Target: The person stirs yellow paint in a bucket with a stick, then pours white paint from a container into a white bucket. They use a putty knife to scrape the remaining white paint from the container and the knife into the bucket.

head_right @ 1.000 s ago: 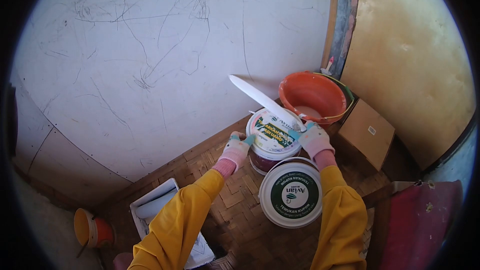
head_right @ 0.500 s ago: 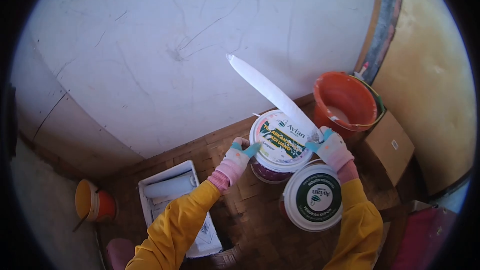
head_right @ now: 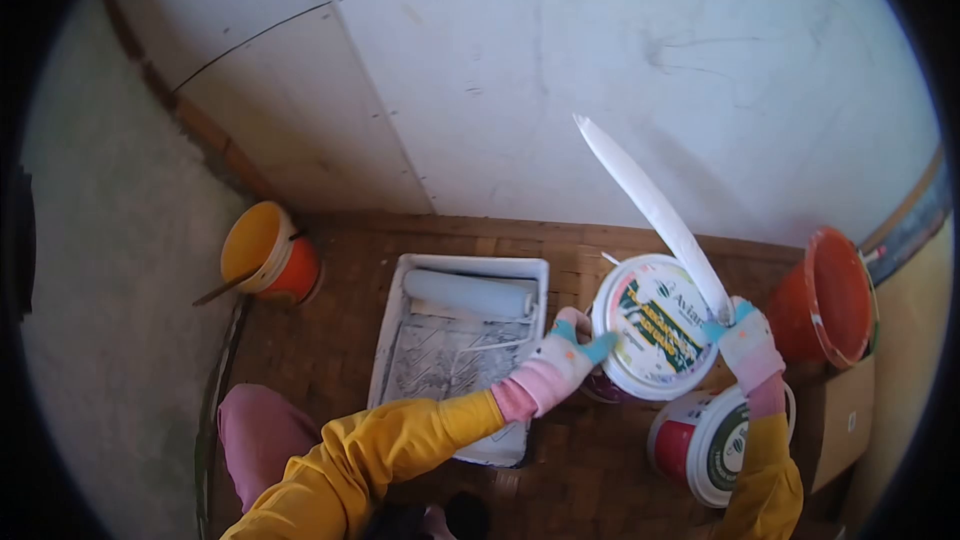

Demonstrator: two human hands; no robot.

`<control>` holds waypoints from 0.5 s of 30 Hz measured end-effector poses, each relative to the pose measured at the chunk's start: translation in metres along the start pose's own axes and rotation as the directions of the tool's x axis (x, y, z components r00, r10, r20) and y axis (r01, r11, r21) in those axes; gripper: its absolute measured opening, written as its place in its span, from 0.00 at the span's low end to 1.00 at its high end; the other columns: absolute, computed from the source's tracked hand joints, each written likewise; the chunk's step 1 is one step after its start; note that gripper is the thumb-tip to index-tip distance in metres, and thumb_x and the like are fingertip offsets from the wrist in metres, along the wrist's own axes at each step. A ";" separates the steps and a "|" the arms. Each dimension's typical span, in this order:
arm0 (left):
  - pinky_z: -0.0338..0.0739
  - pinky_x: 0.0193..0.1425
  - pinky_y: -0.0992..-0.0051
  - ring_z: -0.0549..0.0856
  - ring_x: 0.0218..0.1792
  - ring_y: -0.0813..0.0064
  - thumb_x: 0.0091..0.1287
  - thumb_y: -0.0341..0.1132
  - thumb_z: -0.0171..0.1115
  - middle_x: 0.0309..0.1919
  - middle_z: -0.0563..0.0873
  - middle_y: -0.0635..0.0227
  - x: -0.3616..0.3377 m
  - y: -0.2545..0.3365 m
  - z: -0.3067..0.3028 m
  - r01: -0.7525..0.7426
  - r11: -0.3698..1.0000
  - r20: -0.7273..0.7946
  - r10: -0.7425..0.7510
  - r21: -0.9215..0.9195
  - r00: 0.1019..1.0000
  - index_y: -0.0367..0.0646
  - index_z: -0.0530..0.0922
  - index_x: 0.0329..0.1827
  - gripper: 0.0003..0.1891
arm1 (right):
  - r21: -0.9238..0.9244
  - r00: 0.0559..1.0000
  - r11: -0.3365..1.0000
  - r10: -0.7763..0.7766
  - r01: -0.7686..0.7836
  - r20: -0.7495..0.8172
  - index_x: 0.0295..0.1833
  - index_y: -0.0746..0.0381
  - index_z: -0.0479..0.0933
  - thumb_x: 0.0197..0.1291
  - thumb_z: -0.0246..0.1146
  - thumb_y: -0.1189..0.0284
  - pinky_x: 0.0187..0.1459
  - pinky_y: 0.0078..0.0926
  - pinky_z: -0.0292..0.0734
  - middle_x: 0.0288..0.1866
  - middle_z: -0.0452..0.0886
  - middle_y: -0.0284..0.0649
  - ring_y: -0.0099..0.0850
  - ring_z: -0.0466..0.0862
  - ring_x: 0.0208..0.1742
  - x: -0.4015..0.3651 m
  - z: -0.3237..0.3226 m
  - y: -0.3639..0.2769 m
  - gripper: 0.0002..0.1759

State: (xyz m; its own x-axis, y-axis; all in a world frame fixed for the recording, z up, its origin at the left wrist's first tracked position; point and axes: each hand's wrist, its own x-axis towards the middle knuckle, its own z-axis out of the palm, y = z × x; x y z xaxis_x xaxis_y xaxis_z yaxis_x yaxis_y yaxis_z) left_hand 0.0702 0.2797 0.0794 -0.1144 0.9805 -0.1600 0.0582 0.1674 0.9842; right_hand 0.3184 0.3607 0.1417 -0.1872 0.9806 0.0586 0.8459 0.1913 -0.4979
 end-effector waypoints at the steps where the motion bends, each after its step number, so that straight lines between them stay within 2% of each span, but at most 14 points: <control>1: 0.73 0.23 0.78 0.77 0.19 0.78 0.55 0.39 0.66 0.21 0.75 0.66 -0.007 -0.004 -0.003 -0.013 1.000 -0.031 0.013 -0.005 0.999 0.39 0.64 0.37 0.19 | -0.001 0.999 1.000 -0.031 0.031 0.010 0.29 0.63 0.70 0.40 0.68 0.67 0.34 0.36 0.70 0.27 0.76 0.49 0.46 0.77 0.32 -0.003 0.002 -0.009 0.16; 3: 0.72 0.22 0.78 0.76 0.19 0.78 0.55 0.39 0.66 0.21 0.74 0.68 -0.016 -0.012 -0.011 -0.053 0.999 -0.087 0.053 0.001 0.995 0.40 0.64 0.37 0.19 | -0.068 1.000 0.997 -0.024 0.024 -0.004 0.27 0.64 0.70 0.40 0.68 0.67 0.33 0.36 0.71 0.27 0.76 0.49 0.46 0.77 0.30 -0.010 0.007 -0.028 0.16; 4: 0.72 0.22 0.78 0.76 0.19 0.78 0.55 0.39 0.66 0.21 0.74 0.68 -0.019 -0.017 -0.016 -0.053 0.999 -0.105 0.052 -0.006 0.993 0.40 0.64 0.37 0.19 | -0.055 1.000 0.998 -0.010 0.011 0.025 0.33 0.66 0.73 0.45 0.66 0.74 0.30 0.25 0.73 0.27 0.78 0.42 0.27 0.77 0.26 -0.007 0.014 -0.023 0.11; 6: 0.72 0.21 0.78 0.75 0.18 0.79 0.55 0.39 0.66 0.21 0.73 0.69 -0.021 -0.022 -0.026 -0.173 0.982 -0.149 0.183 0.075 0.972 0.41 0.64 0.37 0.19 | -0.007 1.000 1.000 -0.025 0.025 0.009 0.33 0.66 0.73 0.46 0.66 0.73 0.29 0.25 0.73 0.26 0.78 0.40 0.27 0.77 0.25 -0.006 0.026 -0.021 0.11; 7: 0.72 0.21 0.78 0.75 0.18 0.79 0.55 0.39 0.66 0.21 0.73 0.69 -0.021 -0.024 -0.029 -0.175 0.982 -0.164 0.185 0.076 0.969 0.41 0.64 0.37 0.19 | 0.039 0.999 0.999 -0.028 0.029 -0.018 0.33 0.66 0.73 0.47 0.65 0.73 0.28 0.25 0.73 0.25 0.77 0.39 0.26 0.77 0.25 -0.005 0.030 -0.023 0.10; 9: 0.71 0.23 0.78 0.74 0.19 0.79 0.54 0.40 0.66 0.21 0.73 0.70 -0.023 -0.023 -0.029 -0.061 0.998 -0.091 0.058 -0.031 0.994 0.41 0.64 0.36 0.19 | 0.022 1.000 0.999 -0.025 0.025 -0.013 0.31 0.65 0.73 0.48 0.65 0.73 0.25 0.24 0.71 0.24 0.77 0.36 0.24 0.76 0.23 -0.002 0.031 -0.026 0.09; 11: 0.71 0.24 0.76 0.74 0.20 0.77 0.54 0.42 0.67 0.21 0.73 0.68 -0.029 -0.018 -0.031 -0.039 0.999 -0.111 0.036 -0.030 0.993 0.41 0.65 0.35 0.19 | 0.258 0.980 0.946 0.193 -0.198 0.046 0.30 0.64 0.73 0.47 0.65 0.75 0.21 0.22 0.69 0.22 0.76 0.35 0.22 0.75 0.21 -0.001 0.032 -0.029 0.07; 12: 0.72 0.27 0.74 0.75 0.22 0.74 0.53 0.42 0.67 0.22 0.73 0.67 -0.032 -0.016 -0.031 -0.032 0.999 -0.109 0.032 -0.002 0.994 0.41 0.65 0.34 0.20 | 0.253 0.982 0.949 0.182 -0.188 0.047 0.30 0.64 0.73 0.47 0.65 0.75 0.21 0.22 0.69 0.22 0.76 0.35 0.22 0.75 0.21 0.001 0.034 -0.023 0.07; 14: 0.72 0.35 0.71 0.77 0.28 0.67 0.53 0.45 0.66 0.23 0.74 0.62 -0.043 -0.002 -0.036 -0.067 0.992 -0.119 0.080 0.111 0.990 0.40 0.66 0.34 0.21 | 0.412 0.965 0.874 0.254 -0.259 0.067 0.29 0.63 0.72 0.48 0.64 0.75 0.19 0.19 0.65 0.20 0.74 0.32 0.21 0.73 0.18 0.012 0.040 -0.005 0.07; 15: 0.72 0.35 0.71 0.77 0.28 0.67 0.53 0.45 0.66 0.23 0.74 0.62 -0.047 0.006 -0.040 -0.067 0.993 -0.132 0.079 0.099 0.988 0.40 0.66 0.34 0.21 | 0.402 0.968 0.881 0.243 -0.250 0.070 0.29 0.63 0.72 0.48 0.64 0.75 0.19 0.19 0.65 0.20 0.74 0.32 0.21 0.73 0.18 0.011 0.038 -0.009 0.07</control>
State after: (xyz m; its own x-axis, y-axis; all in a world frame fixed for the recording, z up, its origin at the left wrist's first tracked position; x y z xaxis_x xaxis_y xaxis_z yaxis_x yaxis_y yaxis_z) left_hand 0.0367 0.2302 0.0962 -0.2392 0.9685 -0.0699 0.1638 0.1112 0.9802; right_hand 0.2895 0.3679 0.1142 -0.0108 0.9921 -0.1248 0.5912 -0.0943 -0.8010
